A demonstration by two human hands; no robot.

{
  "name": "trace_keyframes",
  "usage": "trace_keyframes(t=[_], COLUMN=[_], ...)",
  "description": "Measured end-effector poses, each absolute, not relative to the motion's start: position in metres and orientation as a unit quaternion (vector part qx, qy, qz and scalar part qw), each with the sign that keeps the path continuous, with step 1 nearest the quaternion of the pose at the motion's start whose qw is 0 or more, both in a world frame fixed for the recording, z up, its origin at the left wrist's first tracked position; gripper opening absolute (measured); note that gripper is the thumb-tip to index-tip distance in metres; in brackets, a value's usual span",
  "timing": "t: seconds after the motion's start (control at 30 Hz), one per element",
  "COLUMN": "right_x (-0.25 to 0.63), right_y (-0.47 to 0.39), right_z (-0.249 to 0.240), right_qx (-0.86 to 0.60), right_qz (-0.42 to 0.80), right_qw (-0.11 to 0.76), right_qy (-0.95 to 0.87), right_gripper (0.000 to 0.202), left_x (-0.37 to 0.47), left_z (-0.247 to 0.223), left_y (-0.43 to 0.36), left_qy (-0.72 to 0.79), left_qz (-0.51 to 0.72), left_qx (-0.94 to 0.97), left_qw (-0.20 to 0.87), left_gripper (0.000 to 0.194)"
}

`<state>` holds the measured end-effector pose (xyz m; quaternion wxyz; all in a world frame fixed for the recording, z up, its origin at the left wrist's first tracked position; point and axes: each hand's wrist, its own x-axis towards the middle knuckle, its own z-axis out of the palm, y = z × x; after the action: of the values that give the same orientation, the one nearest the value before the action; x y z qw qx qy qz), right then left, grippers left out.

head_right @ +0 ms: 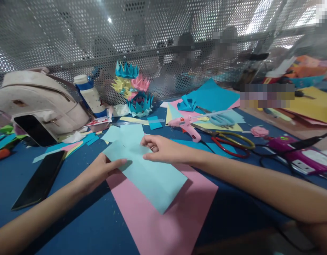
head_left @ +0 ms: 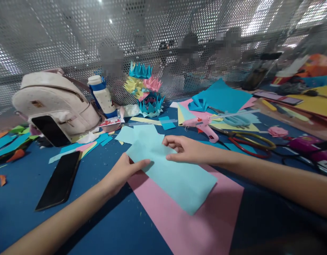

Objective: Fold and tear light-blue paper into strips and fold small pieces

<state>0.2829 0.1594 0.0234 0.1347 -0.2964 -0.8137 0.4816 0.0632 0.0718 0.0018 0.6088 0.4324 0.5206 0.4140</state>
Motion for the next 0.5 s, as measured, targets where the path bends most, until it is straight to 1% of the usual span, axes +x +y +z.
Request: trace_keyframes(t=[0.07,0.17,0.23,0.3,0.33,0.43,0.5], right_x=[0.285,0.289,0.291,0.293,0.293,0.290,0.288], right_y=[0.164,0.168,0.167,0.161,0.157,0.145,0.140], right_z=[0.028,0.033,0.033,0.031,0.028,0.021,0.018], right_qx=[-0.267,-0.205,-0.194,-0.213,-0.223,-0.223,-0.218], right_qz=[0.447,0.406,0.356,0.273,0.227,0.114,0.078], right_qw=[0.096,0.055,0.032,0.030,0.033,0.038,0.039], right_qy=[-0.848,-0.889,-0.914,-0.938,-0.948,-0.967,-0.972], right_gripper=[0.021,0.014,0.016,0.017,0.018,0.018,0.017], left_x=[0.062,0.056,0.053,0.053,0.054,0.058,0.060], left_z=[0.006,0.013,0.017,0.019,0.020,0.018,0.015], left_y=[0.073,0.079,0.082,0.083,0.082,0.076,0.072], left_qy=[0.503,0.484,0.475,0.488,0.502,0.530,0.531], left_qz=[0.420,0.428,0.419,0.397,0.380,0.307,0.258], left_qx=[0.427,0.452,0.491,0.552,0.591,0.710,0.766], left_qw=[0.623,0.615,0.598,0.548,0.505,0.347,0.254], left_gripper=[0.047,0.059,0.062,0.056,0.051,0.029,0.017])
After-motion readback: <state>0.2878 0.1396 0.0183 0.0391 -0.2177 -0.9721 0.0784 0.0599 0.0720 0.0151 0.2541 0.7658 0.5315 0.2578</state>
